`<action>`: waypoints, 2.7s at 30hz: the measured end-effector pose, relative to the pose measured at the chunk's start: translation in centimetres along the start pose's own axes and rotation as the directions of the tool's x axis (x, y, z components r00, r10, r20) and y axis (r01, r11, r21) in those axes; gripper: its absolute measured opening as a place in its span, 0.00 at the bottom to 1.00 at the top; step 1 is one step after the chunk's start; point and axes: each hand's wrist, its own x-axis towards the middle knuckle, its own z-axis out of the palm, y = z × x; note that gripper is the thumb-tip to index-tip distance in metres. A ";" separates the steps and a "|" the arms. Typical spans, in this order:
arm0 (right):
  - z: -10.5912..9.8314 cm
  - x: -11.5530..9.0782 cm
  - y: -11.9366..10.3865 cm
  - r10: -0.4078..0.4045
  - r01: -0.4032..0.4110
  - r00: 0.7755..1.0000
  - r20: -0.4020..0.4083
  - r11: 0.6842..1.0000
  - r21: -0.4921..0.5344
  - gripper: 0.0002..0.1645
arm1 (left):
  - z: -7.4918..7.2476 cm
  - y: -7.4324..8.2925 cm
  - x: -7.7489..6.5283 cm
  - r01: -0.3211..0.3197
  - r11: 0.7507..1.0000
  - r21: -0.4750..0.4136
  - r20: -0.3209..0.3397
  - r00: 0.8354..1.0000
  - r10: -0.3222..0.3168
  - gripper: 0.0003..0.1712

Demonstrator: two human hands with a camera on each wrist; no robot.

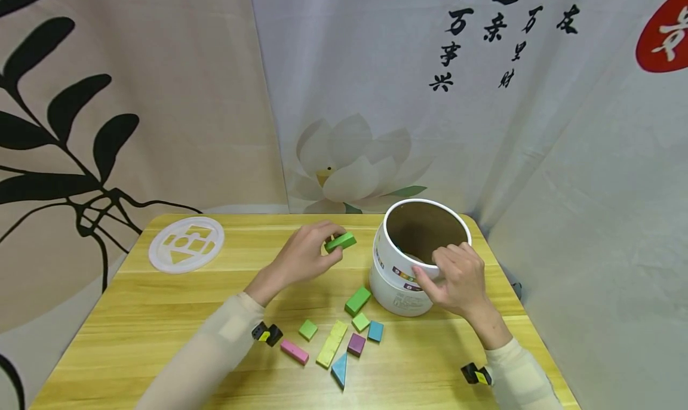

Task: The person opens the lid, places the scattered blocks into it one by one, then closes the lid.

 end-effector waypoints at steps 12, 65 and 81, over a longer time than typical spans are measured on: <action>0.1 0.0 0.1 -0.001 0.001 1.000 -0.006 1.000 0.001 0.29 | -0.1 3.4 5.7 -0.133 0.987 -0.087 -0.050 0.990 0.129 0.15; 0.0 -0.1 0.4 -0.006 0.006 1.000 -0.007 1.000 0.007 0.30 | 4.1 5.7 10.3 -0.052 0.994 0.101 0.187 0.982 0.032 0.46; 0.0 -0.2 0.3 0.010 -0.010 1.000 -0.006 1.000 0.007 0.29 | 2.1 1.2 4.8 0.057 0.997 0.055 0.145 0.987 -0.065 0.47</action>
